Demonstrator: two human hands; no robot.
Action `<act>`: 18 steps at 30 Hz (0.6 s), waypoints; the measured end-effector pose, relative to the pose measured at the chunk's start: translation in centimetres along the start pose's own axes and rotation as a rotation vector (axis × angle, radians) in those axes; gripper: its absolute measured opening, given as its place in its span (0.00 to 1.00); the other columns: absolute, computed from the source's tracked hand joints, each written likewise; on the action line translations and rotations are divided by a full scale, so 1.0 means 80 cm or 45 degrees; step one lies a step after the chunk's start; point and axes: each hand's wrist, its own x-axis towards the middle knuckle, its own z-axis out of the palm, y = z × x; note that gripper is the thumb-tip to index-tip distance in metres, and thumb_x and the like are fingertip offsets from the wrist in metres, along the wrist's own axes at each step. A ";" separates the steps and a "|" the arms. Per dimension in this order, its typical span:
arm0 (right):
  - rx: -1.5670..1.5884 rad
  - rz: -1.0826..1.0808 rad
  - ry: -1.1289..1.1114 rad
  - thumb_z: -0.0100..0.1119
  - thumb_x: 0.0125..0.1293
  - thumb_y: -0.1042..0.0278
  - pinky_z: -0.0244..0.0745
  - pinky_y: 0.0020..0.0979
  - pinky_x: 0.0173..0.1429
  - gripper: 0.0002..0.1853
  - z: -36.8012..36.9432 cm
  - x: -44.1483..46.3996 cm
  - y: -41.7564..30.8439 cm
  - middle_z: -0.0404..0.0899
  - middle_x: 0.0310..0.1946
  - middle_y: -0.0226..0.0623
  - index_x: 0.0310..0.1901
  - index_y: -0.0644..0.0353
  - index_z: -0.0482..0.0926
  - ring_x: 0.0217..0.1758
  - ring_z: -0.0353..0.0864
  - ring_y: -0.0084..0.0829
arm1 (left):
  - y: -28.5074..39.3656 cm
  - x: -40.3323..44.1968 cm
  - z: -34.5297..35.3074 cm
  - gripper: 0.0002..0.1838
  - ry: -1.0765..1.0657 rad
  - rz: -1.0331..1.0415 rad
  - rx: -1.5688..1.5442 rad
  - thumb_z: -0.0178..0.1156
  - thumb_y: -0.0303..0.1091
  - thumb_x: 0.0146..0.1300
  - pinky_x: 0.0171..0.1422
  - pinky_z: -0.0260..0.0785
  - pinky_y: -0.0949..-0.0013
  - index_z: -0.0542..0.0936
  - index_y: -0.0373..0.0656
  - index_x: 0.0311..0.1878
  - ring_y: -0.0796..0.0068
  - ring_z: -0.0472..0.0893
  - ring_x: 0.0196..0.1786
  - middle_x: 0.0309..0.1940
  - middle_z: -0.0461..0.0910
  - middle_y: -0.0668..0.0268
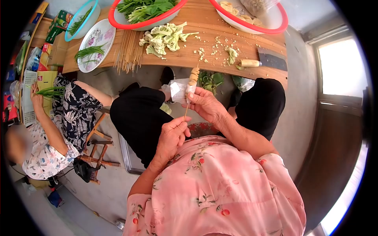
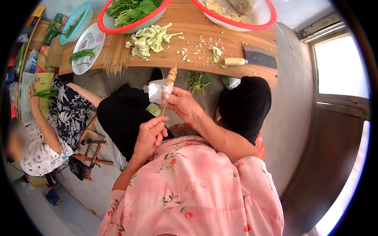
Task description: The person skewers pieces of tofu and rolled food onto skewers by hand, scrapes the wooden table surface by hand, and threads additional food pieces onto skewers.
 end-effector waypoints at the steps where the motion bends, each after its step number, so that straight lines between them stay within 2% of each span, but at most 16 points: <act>1: -0.006 0.046 -0.027 0.63 0.58 0.67 0.70 0.35 0.56 0.19 -0.009 0.001 0.003 0.77 0.46 0.32 0.50 0.61 0.74 0.48 0.74 0.28 | 0.000 0.000 -0.004 0.15 -0.010 -0.010 0.002 0.48 0.31 0.66 0.15 0.49 0.84 0.73 0.32 0.51 0.90 0.58 0.13 0.22 0.73 0.66; 3: -0.026 0.050 -0.039 0.64 0.57 0.67 0.70 0.35 0.55 0.19 -0.014 0.000 0.002 0.77 0.45 0.32 0.50 0.61 0.74 0.48 0.75 0.28 | 0.001 0.002 -0.011 0.14 -0.130 -0.161 -0.207 0.48 0.32 0.67 0.14 0.49 0.84 0.71 0.32 0.51 0.90 0.58 0.12 0.22 0.72 0.66; 6: -0.038 0.059 -0.030 0.65 0.56 0.67 0.71 0.34 0.53 0.18 -0.024 0.000 0.009 0.78 0.43 0.32 0.48 0.60 0.75 0.46 0.76 0.27 | 0.008 0.000 -0.010 0.14 -0.176 -0.295 -0.297 0.48 0.32 0.67 0.13 0.48 0.84 0.70 0.33 0.50 0.91 0.58 0.12 0.22 0.72 0.66; 14: -0.167 0.094 0.161 0.65 0.56 0.68 0.74 0.31 0.48 0.14 -0.038 -0.006 0.029 0.80 0.38 0.31 0.44 0.60 0.77 0.42 0.77 0.25 | -0.006 0.016 -0.014 0.14 -0.211 -0.373 -0.244 0.48 0.32 0.68 0.12 0.48 0.83 0.69 0.32 0.50 0.90 0.57 0.11 0.23 0.71 0.66; 18: -0.318 0.030 0.324 0.66 0.55 0.68 0.73 0.27 0.40 0.12 -0.048 -0.005 0.044 0.80 0.35 0.30 0.41 0.61 0.79 0.37 0.77 0.22 | -0.019 0.025 -0.014 0.13 -0.192 -0.403 -0.271 0.47 0.31 0.68 0.12 0.48 0.84 0.69 0.31 0.50 0.90 0.57 0.11 0.23 0.71 0.66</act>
